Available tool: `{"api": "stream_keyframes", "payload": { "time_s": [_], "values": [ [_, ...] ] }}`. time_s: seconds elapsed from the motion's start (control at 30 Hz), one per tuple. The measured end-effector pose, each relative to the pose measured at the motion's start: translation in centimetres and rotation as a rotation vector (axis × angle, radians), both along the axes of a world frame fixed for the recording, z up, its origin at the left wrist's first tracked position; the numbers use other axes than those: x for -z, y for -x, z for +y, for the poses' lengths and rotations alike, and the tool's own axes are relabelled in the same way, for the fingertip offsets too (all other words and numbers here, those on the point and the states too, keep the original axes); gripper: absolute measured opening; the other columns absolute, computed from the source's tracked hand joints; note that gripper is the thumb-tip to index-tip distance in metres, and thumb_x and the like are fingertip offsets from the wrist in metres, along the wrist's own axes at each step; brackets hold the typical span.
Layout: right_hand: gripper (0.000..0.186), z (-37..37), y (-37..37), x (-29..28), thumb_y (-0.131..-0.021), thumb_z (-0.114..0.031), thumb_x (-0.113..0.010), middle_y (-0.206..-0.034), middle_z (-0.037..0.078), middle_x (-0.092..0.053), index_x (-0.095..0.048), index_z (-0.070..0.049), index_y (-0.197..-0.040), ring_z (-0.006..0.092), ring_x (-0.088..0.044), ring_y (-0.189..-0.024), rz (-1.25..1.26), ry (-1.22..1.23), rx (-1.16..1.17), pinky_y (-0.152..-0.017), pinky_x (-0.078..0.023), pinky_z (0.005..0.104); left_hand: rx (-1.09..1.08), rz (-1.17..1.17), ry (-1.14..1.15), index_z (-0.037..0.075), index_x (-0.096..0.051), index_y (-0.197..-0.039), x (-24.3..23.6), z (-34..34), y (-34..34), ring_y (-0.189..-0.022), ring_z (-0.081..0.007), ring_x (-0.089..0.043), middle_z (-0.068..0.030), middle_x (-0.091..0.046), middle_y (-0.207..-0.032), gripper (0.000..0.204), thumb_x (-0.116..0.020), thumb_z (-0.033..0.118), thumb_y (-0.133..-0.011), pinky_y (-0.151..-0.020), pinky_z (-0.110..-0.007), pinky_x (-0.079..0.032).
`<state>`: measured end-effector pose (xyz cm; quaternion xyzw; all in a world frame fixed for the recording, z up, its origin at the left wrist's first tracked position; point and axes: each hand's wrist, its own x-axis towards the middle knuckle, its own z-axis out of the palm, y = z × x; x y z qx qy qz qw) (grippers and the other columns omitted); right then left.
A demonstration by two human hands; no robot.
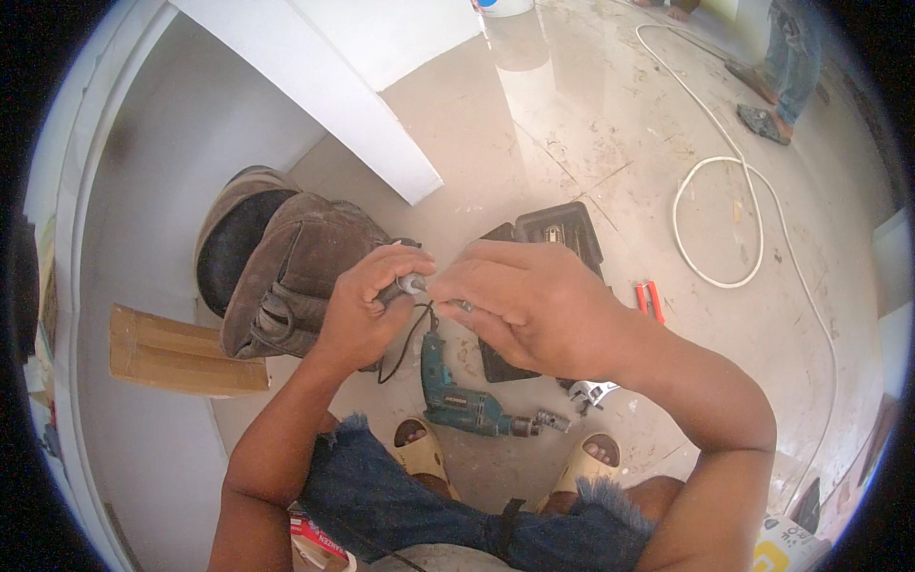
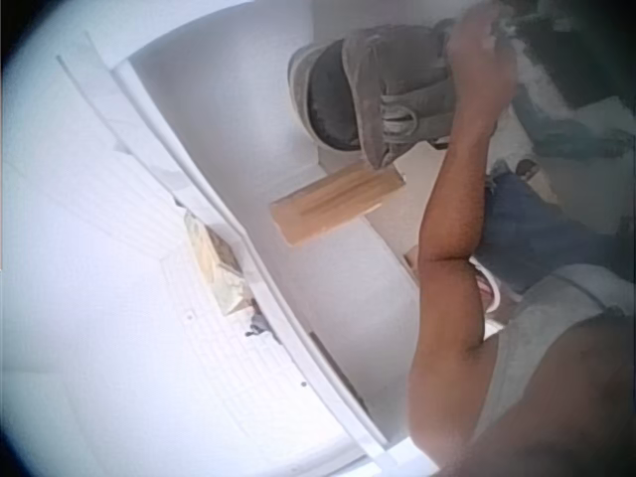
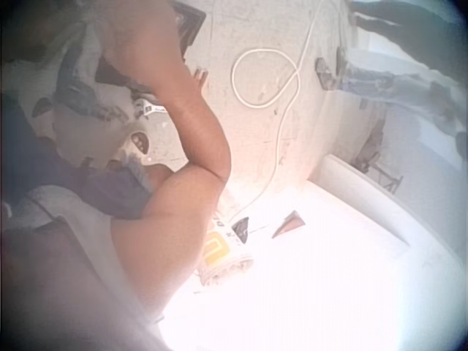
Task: The person sits on the floor and retrieves tools from a bag, then opens a toolbox and arranges various hand tools including a drill, wrench, and screwdriver. The person handles each tool individually and places them into the toolbox.
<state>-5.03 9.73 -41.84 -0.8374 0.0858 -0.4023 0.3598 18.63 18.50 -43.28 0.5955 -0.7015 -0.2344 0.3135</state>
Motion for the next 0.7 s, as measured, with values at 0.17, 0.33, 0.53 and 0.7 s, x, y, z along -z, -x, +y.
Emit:
{"api": "stream_keyframes", "payload": {
  "time_s": [0.17, 0.33, 0.53, 0.7],
  "values": [
    [0.018, -0.4, -0.2, 0.5, -0.085, -0.005, -0.077, -0.089, 0.014, -0.070, -0.072, -0.002, -0.102, 0.0288, -0.069, -0.076, 0.034, 0.019, 0.044, -0.064, -0.054, 0.0343, -0.029, 0.036, -0.042, 0.003, -0.068, -0.116, -0.4, 0.2, 0.2, -0.115, -0.0270, -0.065, -0.0128, -0.069, -0.118, 0.041, -0.058, -0.007, -0.078, -0.105, -0.037, -0.045],
    [0.017, -0.4, -1.1, 2.0, -0.086, -0.007, -0.078, -0.087, 0.013, -0.069, -0.071, -0.002, -0.101, 0.0292, -0.067, -0.075, 0.049, 0.016, 0.044, -0.064, -0.053, 0.0357, 0.025, 0.052, -0.076, 0.003, -0.066, -0.120, -0.2, 0.3, 0.1, -0.113, -0.0223, -0.064, -0.0133, -0.069, -0.117, 0.039, -0.061, -0.004, -0.082, -0.103, -0.035, -0.045],
    [0.019, -1.1, -1.3, 2.7, -0.091, -0.012, -0.071, -0.088, 0.016, -0.066, -0.067, -0.002, -0.106, 0.0355, -0.065, -0.080, 0.056, -0.036, -0.028, -0.072, -0.052, 0.0433, 0.093, 0.162, -0.315, 0.003, -0.055, -0.141, 0.9, 0.6, 0.3, -0.120, -0.0151, -0.058, -0.0085, -0.064, -0.129, 0.051, -0.063, -0.005, -0.091, -0.104, -0.032, -0.043],
    [0.023, -1.2, -0.9, 2.1, -0.088, -0.006, -0.068, -0.089, 0.017, -0.064, -0.064, -0.001, -0.110, 0.0365, -0.064, -0.082, 0.026, -0.138, -0.051, -0.074, -0.051, 0.0438, 0.058, 0.248, -0.316, 0.003, -0.055, -0.138, 2.1, 0.9, 0.5, -0.114, -0.0230, -0.061, -0.0134, -0.064, -0.124, 0.051, -0.061, 0.002, -0.087, -0.101, -0.034, -0.045]
  ]
}}
